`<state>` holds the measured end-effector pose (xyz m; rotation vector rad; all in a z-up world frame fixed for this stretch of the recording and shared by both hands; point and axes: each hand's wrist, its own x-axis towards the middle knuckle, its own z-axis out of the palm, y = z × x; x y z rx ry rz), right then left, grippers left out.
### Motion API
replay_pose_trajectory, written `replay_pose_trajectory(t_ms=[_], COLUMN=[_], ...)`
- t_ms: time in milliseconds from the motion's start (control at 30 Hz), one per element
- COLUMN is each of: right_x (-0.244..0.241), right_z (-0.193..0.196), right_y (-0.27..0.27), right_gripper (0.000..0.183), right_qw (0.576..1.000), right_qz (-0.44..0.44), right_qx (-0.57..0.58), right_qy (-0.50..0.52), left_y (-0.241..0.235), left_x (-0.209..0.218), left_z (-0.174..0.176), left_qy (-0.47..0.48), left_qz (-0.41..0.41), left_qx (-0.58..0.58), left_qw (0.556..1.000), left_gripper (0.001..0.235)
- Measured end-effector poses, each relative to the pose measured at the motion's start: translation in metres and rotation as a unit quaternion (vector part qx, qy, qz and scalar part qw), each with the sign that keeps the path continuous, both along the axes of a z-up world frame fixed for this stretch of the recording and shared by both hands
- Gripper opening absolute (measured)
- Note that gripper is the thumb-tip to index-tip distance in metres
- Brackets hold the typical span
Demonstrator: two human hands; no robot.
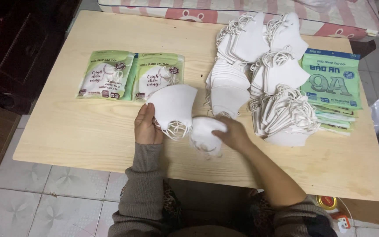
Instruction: Picking up individual face masks from a pile and stacking them neatly on a table.
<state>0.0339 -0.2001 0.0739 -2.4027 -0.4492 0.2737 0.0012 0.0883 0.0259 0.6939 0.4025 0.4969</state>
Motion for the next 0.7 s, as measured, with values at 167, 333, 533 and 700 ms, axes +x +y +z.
replay_pose_trajectory(t_ms=[167,333,533,700], right_x=[0.038,0.055,0.058,0.058], right_z=[0.010,-0.015,-0.040,-0.040], right_y=[-0.029,-0.042,-0.047,-0.047], right_gripper=[0.046,0.053,0.037,0.017], right_qw=[0.992,0.970,0.935,0.938], right_qz=[-0.098,-0.118,-0.086,-0.081], right_qx=[-0.017,-0.104,-0.195,-0.084], right_qy=[-0.074,-0.186,-0.282,-0.326], left_y=[-0.029,-0.068,-0.090,-0.089], left_x=[-0.016,-0.027,-0.015,-0.003], left_z=[0.073,0.090,0.017,-0.031], left_qy=[0.005,0.031,0.074,0.107], left_qz=[-0.011,-0.066,-0.184,-0.238], left_qx=[0.026,0.054,0.122,0.172], left_qw=[1.000,0.996,0.972,0.950], left_gripper=[0.023,0.019,0.017,0.022])
